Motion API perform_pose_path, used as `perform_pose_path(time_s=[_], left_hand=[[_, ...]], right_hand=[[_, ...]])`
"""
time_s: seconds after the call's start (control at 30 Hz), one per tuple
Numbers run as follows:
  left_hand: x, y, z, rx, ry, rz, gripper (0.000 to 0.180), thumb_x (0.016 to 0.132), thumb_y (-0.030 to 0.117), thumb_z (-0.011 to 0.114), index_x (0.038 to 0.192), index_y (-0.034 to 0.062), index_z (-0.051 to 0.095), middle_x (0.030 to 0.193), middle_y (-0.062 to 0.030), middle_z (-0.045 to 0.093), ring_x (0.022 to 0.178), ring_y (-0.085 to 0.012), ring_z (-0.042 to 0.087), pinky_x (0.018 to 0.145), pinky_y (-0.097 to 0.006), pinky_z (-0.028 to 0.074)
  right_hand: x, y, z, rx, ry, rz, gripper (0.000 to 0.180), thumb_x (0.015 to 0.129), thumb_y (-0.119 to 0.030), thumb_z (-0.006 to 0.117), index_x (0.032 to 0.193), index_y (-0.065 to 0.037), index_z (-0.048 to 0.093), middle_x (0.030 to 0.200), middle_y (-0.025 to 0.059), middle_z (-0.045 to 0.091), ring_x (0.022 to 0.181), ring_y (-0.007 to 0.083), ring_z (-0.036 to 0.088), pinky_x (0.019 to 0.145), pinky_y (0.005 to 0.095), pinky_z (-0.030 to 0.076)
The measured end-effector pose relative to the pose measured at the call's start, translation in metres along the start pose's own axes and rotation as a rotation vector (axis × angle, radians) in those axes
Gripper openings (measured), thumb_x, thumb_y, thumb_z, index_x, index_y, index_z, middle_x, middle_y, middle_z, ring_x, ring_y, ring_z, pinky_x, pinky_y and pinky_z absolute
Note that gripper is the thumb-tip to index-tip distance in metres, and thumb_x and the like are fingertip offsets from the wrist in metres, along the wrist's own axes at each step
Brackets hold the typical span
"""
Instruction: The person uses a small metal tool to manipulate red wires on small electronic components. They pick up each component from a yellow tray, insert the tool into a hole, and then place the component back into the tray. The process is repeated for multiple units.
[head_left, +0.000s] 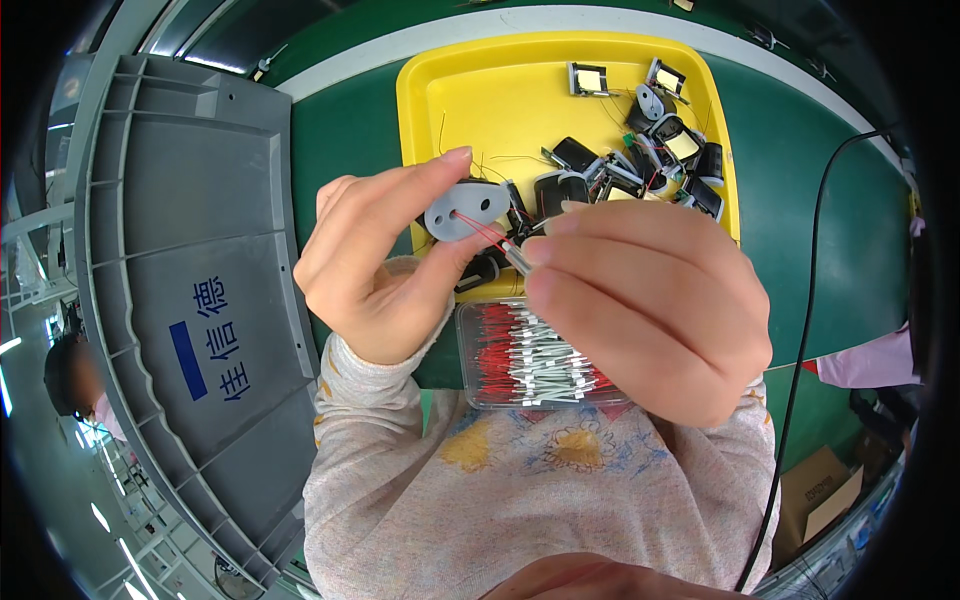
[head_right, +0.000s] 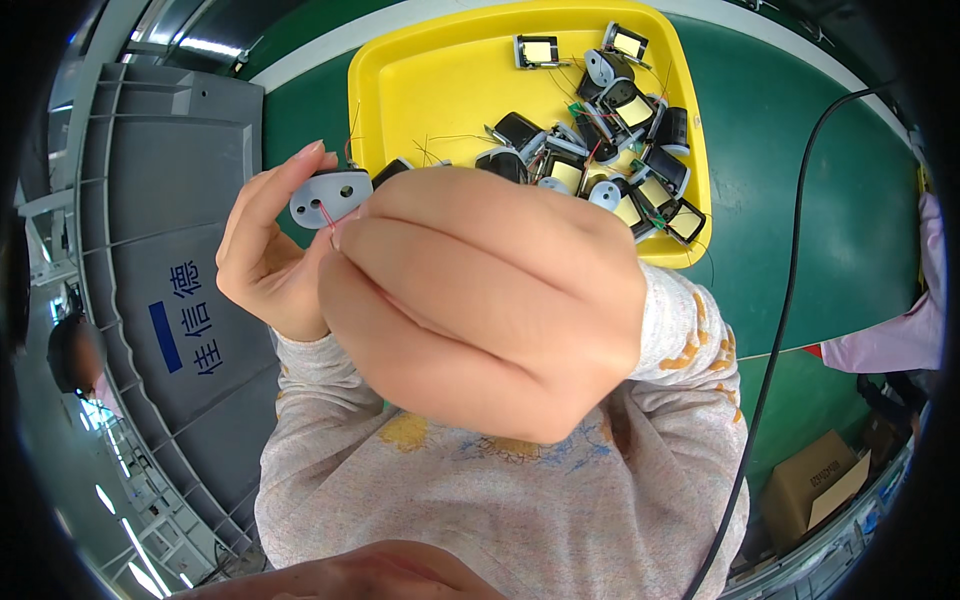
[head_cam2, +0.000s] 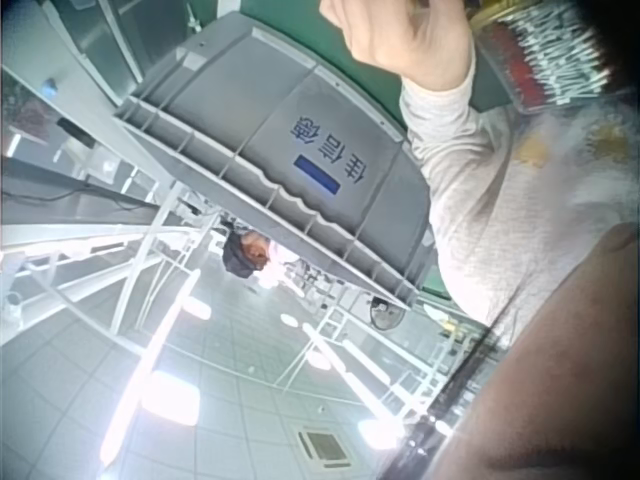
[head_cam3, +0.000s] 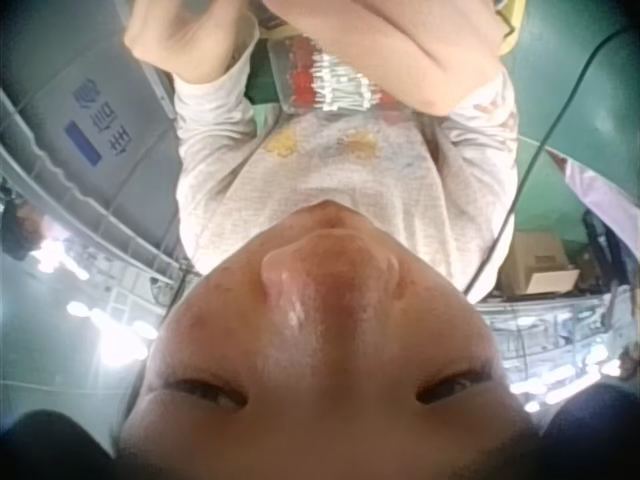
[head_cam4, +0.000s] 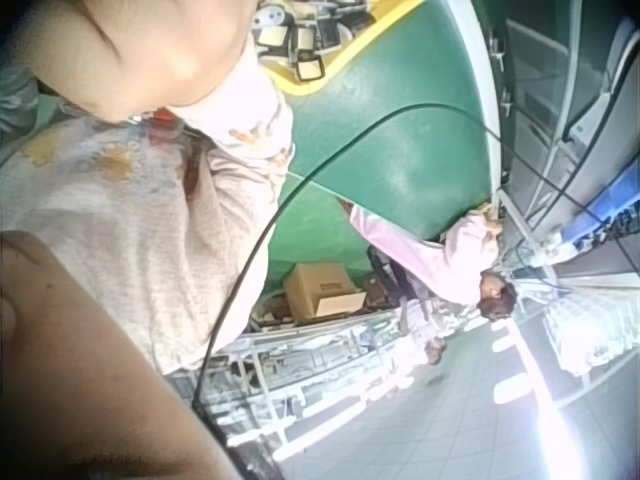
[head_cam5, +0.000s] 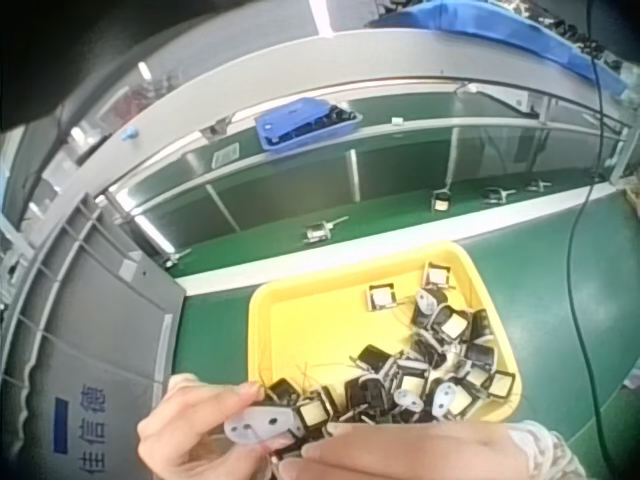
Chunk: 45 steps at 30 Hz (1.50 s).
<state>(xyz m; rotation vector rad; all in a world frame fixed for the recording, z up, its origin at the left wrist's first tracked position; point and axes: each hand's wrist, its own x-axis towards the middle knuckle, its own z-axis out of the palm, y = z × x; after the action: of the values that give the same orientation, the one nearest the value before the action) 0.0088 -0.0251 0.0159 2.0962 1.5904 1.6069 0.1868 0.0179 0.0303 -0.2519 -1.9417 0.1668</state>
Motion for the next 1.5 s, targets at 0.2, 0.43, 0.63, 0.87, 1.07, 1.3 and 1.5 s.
perform_pose_path(time_s=[0.2, 0.43, 0.63, 0.87, 1.07, 1.3, 1.5], left_hand=[[0.0001, 0.0016, -0.0017, -0.003, -0.002, 0.002, 0.043, 0.049, 0.001, 0.077, 0.09, -0.0024, 0.067, 0.088, -0.011, 0.068, 0.072, -0.0183, 0.062, 0.066, -0.027, 0.04], [-0.0002, 0.0027, -0.0022, -0.004, -0.004, -0.008, 0.043, 0.048, 0.001, 0.078, 0.09, -0.0023, 0.067, 0.087, -0.0114, 0.068, 0.071, -0.018, 0.062, 0.065, -0.027, 0.04], [0.0004, 0.0032, -0.0026, 0.026, 0.008, 0.02, 0.043, 0.048, 0.0, 0.077, 0.089, -0.0021, 0.068, 0.086, -0.0111, 0.068, 0.067, -0.0171, 0.062, 0.064, -0.026, 0.039], [-0.0004, 0.0028, -0.0033, 0.053, 0.025, 0.029, 0.043, 0.047, 0.0, 0.077, 0.089, -0.0015, 0.068, 0.084, -0.0109, 0.068, 0.065, -0.0166, 0.061, 0.063, -0.026, 0.039], [0.0008, 0.0025, -0.0024, 0.076, 0.019, 0.049, 0.042, 0.048, 0.0, 0.076, 0.089, -0.0017, 0.068, 0.083, -0.0106, 0.068, 0.064, -0.0167, 0.06, 0.063, -0.026, 0.039], [-0.0004, 0.0018, -0.0015, 0.077, 0.024, 0.043, 0.043, 0.048, 0.001, 0.076, 0.089, -0.0013, 0.068, 0.082, -0.0103, 0.068, 0.064, -0.0164, 0.06, 0.062, -0.027, 0.038], [0.0005, 0.0022, -0.0016, 0.089, 0.009, 0.05, 0.043, 0.047, 0.001, 0.075, 0.089, -0.0011, 0.068, 0.082, -0.0103, 0.068, 0.064, -0.0161, 0.06, 0.062, -0.026, 0.038]], right_hand=[[0.0005, -0.0035, 0.0013, -0.003, 0.021, 0.022, 0.025, 0.062, -0.004, 0.068, 0.085, 0.004, 0.061, 0.08, 0.0142, 0.065, 0.075, 0.027, 0.063, 0.065, 0.0313, 0.056], [0.0004, -0.0078, 0.0008, -0.019, 0.024, 0.051, 0.023, 0.063, -0.003, 0.067, 0.084, 0.004, 0.061, 0.081, 0.0138, 0.065, 0.075, 0.0269, 0.064, 0.066, 0.0314, 0.056], [0.0012, -0.0101, -0.0014, -0.042, 0.017, 0.055, 0.022, 0.063, -0.003, 0.067, 0.083, 0.003, 0.061, 0.082, 0.0136, 0.065, 0.076, 0.0265, 0.064, 0.067, 0.0309, 0.056], [0.0009, -0.0086, -0.0018, -0.028, 0.006, 0.037, 0.022, 0.063, -0.003, 0.067, 0.083, 0.003, 0.061, 0.082, 0.014, 0.065, 0.076, 0.0266, 0.064, 0.067, 0.0311, 0.056], [0.0012, -0.006, -0.0019, 0.005, -0.004, 0.038, 0.023, 0.062, -0.003, 0.067, 0.084, 0.003, 0.062, 0.08, 0.0137, 0.065, 0.075, 0.0266, 0.063, 0.066, 0.0313, 0.056], [0.002, -0.0017, -0.0037, 0.02, -0.034, 0.012, 0.024, 0.061, -0.004, 0.068, 0.084, 0.003, 0.062, 0.079, 0.0129, 0.065, 0.073, 0.026, 0.063, 0.064, 0.0314, 0.055], [0.0013, -0.0028, -0.0022, 0.021, -0.004, 0.039, 0.025, 0.061, -0.006, 0.068, 0.083, 0.003, 0.062, 0.079, 0.0124, 0.065, 0.073, 0.0253, 0.063, 0.065, 0.031, 0.055]])
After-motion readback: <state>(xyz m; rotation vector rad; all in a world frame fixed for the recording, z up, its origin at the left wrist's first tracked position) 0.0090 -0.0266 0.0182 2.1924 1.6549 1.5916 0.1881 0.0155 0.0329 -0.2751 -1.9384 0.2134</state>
